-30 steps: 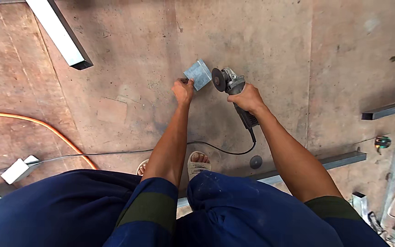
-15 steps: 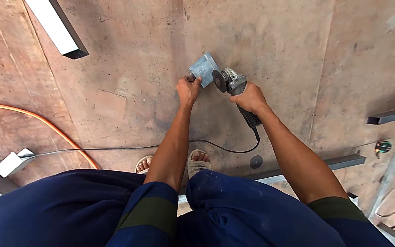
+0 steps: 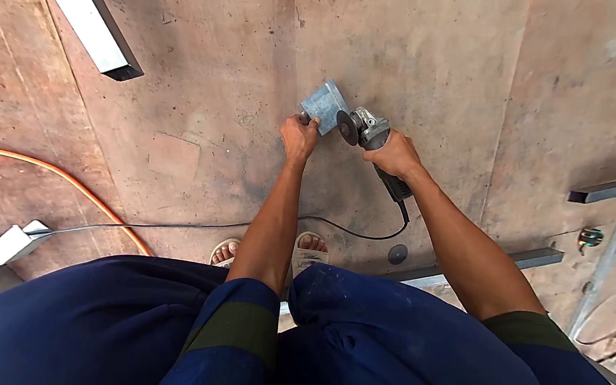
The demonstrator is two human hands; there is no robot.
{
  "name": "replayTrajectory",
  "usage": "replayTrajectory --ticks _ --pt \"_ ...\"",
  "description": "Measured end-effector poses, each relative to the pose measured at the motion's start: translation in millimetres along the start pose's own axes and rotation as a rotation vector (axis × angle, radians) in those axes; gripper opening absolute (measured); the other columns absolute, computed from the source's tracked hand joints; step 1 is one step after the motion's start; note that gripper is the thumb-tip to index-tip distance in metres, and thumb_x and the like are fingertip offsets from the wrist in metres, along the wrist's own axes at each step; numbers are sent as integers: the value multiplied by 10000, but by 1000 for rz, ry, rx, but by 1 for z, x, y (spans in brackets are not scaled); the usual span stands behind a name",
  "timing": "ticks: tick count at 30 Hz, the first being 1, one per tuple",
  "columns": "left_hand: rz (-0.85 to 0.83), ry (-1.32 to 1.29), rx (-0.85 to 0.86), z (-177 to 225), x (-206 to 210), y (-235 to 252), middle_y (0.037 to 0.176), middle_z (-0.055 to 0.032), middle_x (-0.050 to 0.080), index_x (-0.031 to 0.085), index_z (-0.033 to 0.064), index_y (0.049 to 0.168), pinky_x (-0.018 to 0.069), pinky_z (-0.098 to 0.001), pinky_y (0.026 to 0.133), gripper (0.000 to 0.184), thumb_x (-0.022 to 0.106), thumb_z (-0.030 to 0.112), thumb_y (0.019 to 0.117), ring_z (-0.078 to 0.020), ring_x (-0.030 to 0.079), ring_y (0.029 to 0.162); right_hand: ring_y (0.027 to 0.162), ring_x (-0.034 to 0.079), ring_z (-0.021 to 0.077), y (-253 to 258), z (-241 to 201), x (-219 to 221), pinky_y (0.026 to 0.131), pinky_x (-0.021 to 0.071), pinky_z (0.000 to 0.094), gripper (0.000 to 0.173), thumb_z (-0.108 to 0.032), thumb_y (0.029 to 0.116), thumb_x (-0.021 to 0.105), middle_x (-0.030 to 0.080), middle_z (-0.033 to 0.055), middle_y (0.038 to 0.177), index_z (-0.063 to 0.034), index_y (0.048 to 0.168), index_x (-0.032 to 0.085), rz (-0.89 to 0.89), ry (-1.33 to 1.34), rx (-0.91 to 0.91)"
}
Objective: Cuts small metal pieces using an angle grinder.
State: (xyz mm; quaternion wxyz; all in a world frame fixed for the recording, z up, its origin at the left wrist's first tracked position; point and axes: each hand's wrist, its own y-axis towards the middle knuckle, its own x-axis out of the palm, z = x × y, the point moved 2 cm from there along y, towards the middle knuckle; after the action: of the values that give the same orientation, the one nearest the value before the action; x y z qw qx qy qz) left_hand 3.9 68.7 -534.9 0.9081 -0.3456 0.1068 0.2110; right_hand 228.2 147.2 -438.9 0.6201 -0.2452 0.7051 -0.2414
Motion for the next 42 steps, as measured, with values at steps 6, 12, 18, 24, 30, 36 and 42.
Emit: replayTrajectory --ticks 6,12,18,24,30,36,42 --pt "4 37 3 4 -3 -2 938 -102 756 746 64 1015 598 -492 858 319 694 374 960 -240 742 895 968 679 411 -1 -2 -2 793 520 673 710 -476 700 866 693 209 1027 -57 1219 624 -5 -21 16" --pt "3 47 -6 6 -4 -1 935 -101 753 747 69 1000 584 -505 854 316 695 377 957 -244 734 905 981 679 423 -4 -9 -6 818 516 686 715 -519 736 854 695 224 1037 -43 1220 629 -12 -32 4" --pt "-1 41 -25 7 -4 -2 948 -113 754 751 67 1008 585 -521 858 317 693 374 954 -260 734 929 982 675 434 -2 -18 -11 808 516 691 687 -488 730 862 693 233 1038 -34 1194 636 -4 -60 3" --pt "-12 31 -61 11 -7 -4 972 -128 756 753 52 1019 581 -536 874 324 696 364 952 -283 735 950 977 680 427 -1 -23 -12 811 516 688 712 -534 750 846 694 230 1033 -35 1211 633 4 -73 -13" --pt "-24 42 -79 13 -8 -4 964 -142 747 753 52 984 571 -552 867 329 694 373 947 -301 726 961 979 684 430 0 -19 -10 821 515 706 686 -473 739 863 700 232 1031 -38 1218 636 16 -57 -31" --pt "-25 35 -98 12 -6 -3 970 -133 752 753 64 978 576 -553 870 317 695 372 938 -296 729 965 1000 676 441 -3 -19 -11 832 509 708 687 -457 739 859 697 239 1055 -43 1239 634 0 -74 -20" --pt "-19 16 -93 11 -6 -3 969 -135 749 753 64 983 576 -551 870 316 691 371 942 -296 728 969 995 674 444 -1 -14 -9 836 512 707 699 -473 725 873 696 242 1050 -43 1224 639 3 -84 -16"
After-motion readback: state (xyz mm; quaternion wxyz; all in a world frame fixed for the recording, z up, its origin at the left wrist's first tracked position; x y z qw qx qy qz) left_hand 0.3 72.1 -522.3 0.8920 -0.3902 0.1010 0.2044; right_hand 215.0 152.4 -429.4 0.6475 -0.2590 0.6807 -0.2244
